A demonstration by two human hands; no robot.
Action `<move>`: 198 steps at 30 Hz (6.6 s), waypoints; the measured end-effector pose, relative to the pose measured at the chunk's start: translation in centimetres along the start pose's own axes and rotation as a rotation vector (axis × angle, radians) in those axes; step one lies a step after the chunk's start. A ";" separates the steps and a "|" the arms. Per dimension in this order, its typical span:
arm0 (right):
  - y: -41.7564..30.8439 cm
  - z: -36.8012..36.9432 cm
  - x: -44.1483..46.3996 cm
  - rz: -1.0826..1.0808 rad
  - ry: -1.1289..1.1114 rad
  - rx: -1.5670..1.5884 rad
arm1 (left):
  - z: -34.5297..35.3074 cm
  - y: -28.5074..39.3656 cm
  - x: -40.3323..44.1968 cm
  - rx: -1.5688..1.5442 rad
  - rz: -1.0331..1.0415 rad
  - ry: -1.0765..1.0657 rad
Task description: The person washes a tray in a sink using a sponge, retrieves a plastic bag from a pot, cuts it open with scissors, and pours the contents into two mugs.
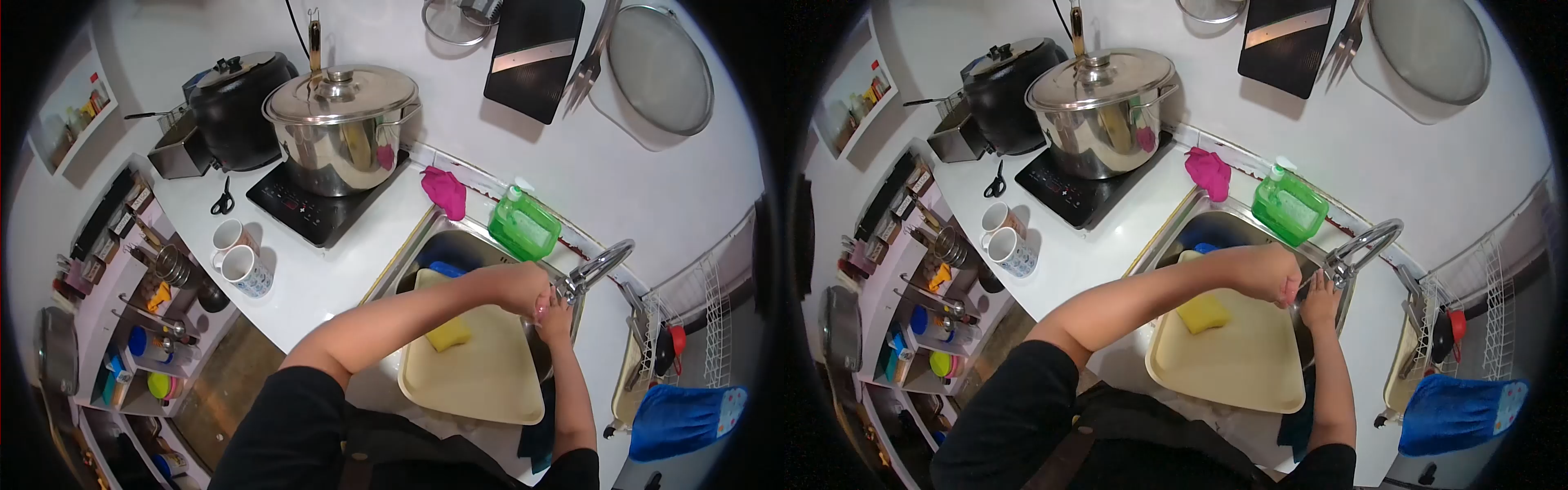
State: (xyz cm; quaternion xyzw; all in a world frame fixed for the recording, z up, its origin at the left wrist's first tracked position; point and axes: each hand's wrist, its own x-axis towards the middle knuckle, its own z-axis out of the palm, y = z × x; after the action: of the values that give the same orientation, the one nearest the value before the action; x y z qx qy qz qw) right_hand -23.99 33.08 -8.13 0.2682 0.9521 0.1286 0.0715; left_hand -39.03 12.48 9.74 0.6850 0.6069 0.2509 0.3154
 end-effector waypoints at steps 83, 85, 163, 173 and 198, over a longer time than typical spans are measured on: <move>-4.2 -1.3 -48.0 1.543 1.592 1.237 | -36.3 -13.1 -23.9 0.879 -0.485 0.657; -10.1 -0.9 -47.2 1.614 1.533 1.054 | -38.3 -15.2 -23.2 0.911 -0.475 0.583; -22.5 -12.3 -31.8 1.288 1.434 0.970 | -39.1 -22.3 -31.3 1.120 -0.110 0.700; -27.8 -12.2 -40.4 1.573 1.427 0.690 | -42.0 -26.7 -23.6 1.592 -0.283 0.376; -28.0 -10.0 -41.7 1.547 1.412 0.757 | -45.0 -21.9 -24.1 1.139 -0.152 0.561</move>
State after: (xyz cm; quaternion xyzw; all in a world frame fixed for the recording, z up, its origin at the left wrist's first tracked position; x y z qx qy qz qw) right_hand -4.57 -14.07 -3.72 0.6605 0.3331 -0.0365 -0.6719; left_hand -89.75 -4.19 24.90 0.6088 0.7514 0.0357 -0.2519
